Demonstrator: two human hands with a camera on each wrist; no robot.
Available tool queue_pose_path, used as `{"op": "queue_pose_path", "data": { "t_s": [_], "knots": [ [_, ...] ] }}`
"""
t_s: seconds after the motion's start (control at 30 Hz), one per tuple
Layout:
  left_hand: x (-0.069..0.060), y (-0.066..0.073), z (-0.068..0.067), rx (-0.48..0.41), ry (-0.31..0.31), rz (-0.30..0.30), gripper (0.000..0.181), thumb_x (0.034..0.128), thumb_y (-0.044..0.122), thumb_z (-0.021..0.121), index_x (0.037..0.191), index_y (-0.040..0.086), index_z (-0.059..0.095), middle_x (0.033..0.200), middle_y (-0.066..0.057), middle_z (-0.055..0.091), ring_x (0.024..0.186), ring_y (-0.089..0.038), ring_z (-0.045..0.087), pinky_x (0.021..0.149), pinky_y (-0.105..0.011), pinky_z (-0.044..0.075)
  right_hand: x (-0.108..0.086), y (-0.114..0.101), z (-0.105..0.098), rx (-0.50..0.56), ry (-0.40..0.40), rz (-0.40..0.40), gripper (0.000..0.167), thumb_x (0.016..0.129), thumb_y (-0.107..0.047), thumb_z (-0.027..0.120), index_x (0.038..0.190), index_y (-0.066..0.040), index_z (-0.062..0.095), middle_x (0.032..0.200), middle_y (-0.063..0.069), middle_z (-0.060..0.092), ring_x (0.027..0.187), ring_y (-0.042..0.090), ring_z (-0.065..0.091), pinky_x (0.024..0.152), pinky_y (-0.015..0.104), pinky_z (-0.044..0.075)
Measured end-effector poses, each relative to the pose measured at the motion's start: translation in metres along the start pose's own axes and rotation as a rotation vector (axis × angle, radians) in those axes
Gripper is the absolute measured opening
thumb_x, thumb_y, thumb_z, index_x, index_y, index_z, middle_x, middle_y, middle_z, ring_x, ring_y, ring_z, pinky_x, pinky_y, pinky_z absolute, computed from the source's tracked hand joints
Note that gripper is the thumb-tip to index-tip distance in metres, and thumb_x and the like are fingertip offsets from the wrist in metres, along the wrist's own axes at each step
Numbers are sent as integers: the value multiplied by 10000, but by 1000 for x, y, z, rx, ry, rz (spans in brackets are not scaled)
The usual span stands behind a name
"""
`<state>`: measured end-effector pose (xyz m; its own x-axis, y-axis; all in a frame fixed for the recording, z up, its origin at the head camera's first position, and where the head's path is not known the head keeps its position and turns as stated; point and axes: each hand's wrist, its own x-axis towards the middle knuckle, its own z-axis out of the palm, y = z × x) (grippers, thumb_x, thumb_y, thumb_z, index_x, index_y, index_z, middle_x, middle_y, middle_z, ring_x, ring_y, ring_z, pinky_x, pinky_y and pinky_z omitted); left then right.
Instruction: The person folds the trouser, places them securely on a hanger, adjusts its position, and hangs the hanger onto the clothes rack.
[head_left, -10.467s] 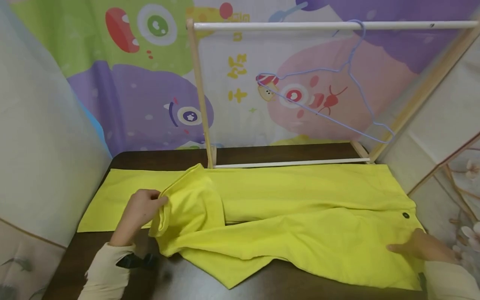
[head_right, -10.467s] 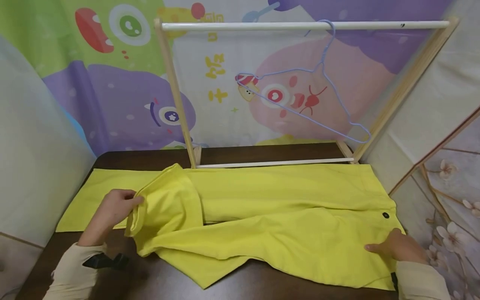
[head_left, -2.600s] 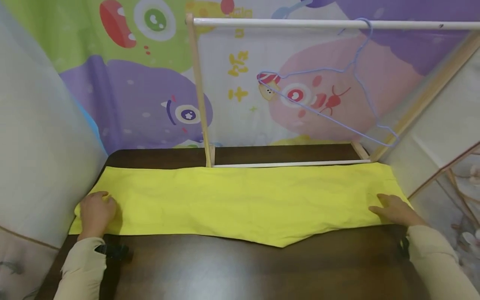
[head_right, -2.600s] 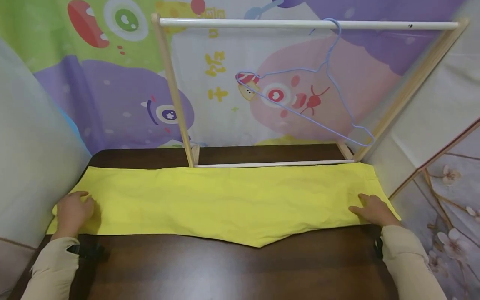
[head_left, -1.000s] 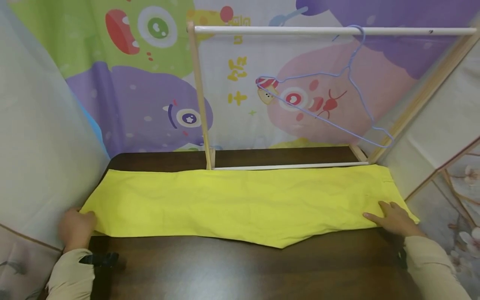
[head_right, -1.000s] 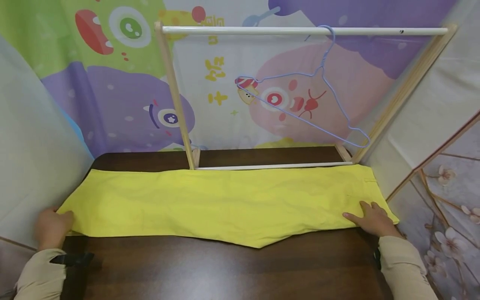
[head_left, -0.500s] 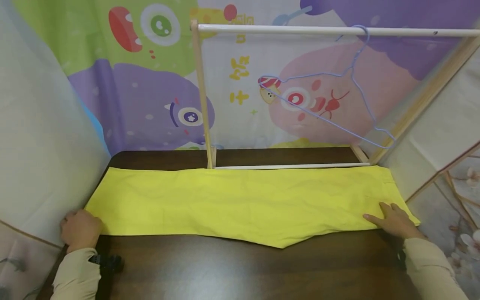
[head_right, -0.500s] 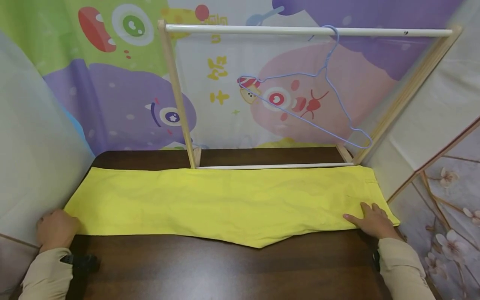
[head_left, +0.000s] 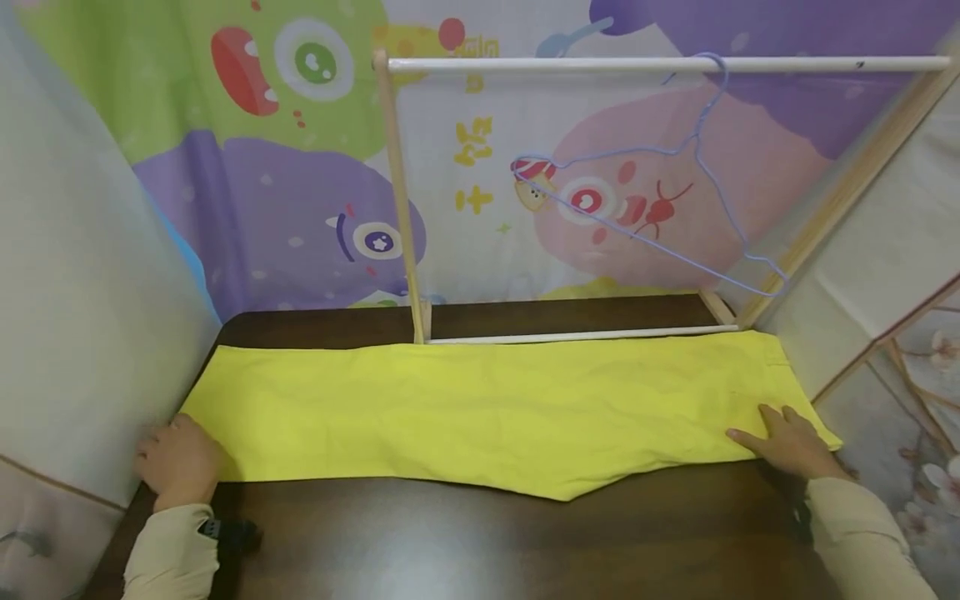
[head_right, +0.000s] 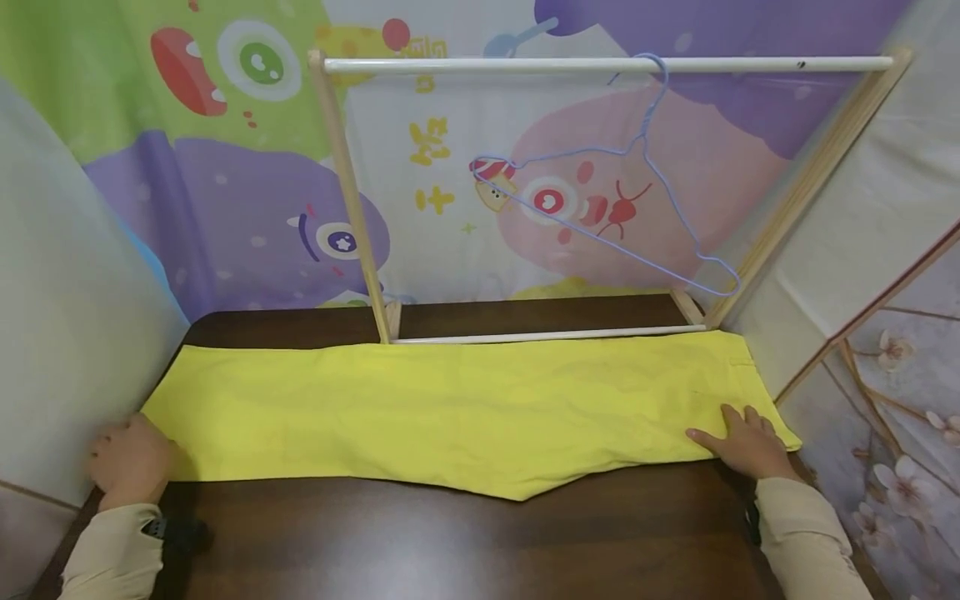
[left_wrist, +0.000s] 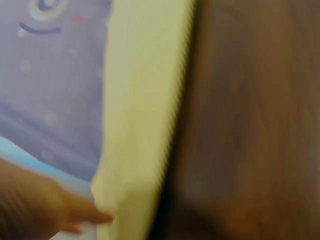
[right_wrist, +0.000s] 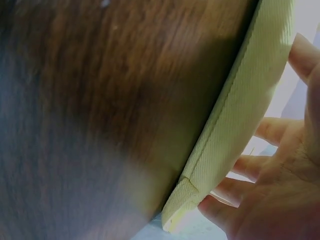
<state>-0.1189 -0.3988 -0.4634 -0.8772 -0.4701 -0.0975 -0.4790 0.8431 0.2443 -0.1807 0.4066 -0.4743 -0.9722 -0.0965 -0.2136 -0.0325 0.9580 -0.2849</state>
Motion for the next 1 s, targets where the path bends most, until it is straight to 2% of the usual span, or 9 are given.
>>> {"op": "queue_pose_path", "data": {
  "t_s": [0.17, 0.3, 0.4, 0.47, 0.53, 0.63, 0.77, 0.9, 1.0],
  "knots": [
    [-1, 6, 10, -38, -136, 93, 505, 988, 277, 521, 1220, -163, 434, 1154, -498, 370, 1075, -699, 329, 790, -742, 365, -1, 6, 3, -28, -4, 8, 940, 959, -584, 476, 1346, 253, 296, 1302, 570, 197, 1132, 741, 231, 873, 784, 267],
    [12, -1, 10, -1, -205, 151, 631, 1004, 390, 487, 1321, -146, 380, 1241, -514, 290, 1157, -720, 237, 847, -766, 333, -2, 4, 2, -38, 6, 15, 930, 962, -587, 469, 1333, 252, 318, 1285, 565, 232, 1120, 732, 261, 857, 776, 291],
    [25, -3, 5, 50, -193, 241, 663, 987, 392, 519, 1267, -198, 406, 1200, -519, 337, 1125, -710, 295, 868, -749, 337, -1, -5, -2, -55, 37, -7, 873, 967, -549, 495, 1282, 258, 381, 1247, 539, 331, 1105, 701, 317, 845, 756, 320],
    [32, -1, 1, 61, -174, 289, 552, 966, 337, 562, 1036, -210, 536, 996, -450, 485, 967, -626, 461, 818, -671, 410, 0, -14, -5, -78, 73, -40, 798, 962, -498, 543, 1234, 246, 445, 1208, 498, 419, 1097, 661, 365, 841, 732, 346],
    [35, 1, -4, 39, -180, 293, 456, 948, 279, 595, 758, -133, 552, 736, -281, 526, 728, -452, 534, 695, -523, 465, 0, -27, -7, -90, 113, -76, 709, 945, -429, 602, 1184, 230, 496, 1180, 477, 458, 1085, 643, 394, 828, 719, 369],
    [35, 7, -8, -2, -192, 294, 467, 939, 221, 605, 536, 67, 425, 543, -28, 383, 513, -202, 409, 527, -347, 369, -2, -47, -9, -80, 182, -119, 595, 903, -338, 678, 1136, 195, 555, 1160, 458, 471, 1067, 626, 420, 832, 701, 381],
    [33, 16, -7, 24, -181, 330, 509, 967, 222, 572, 507, 103, 388, 512, 17, 337, 488, -164, 381, 509, -330, 358, -7, -73, -11, -29, 249, -173, 453, 871, -259, 724, 1044, 147, 624, 1072, 401, 529, 975, 571, 498, 819, 652, 409],
    [33, 17, 0, 45, -146, 369, 529, 967, 244, 585, 502, 100, 380, 505, 12, 329, 481, -176, 384, 506, -347, 368, -11, -99, -13, 9, 222, -223, 331, 885, -253, 719, 945, 69, 671, 932, 236, 597, 816, 391, 585, 723, 550, 480],
    [38, 17, -2, 78, -179, 377, 535, 947, 367, 611, 555, 39, 453, 549, -76, 445, 537, -274, 484, 583, -434, 425, -14, -121, -12, 26, 189, -254, 255, 900, -275, 710, 847, -27, 681, 830, 78, 607, 705, 222, 573, 645, 449, 498]
  ]
}}
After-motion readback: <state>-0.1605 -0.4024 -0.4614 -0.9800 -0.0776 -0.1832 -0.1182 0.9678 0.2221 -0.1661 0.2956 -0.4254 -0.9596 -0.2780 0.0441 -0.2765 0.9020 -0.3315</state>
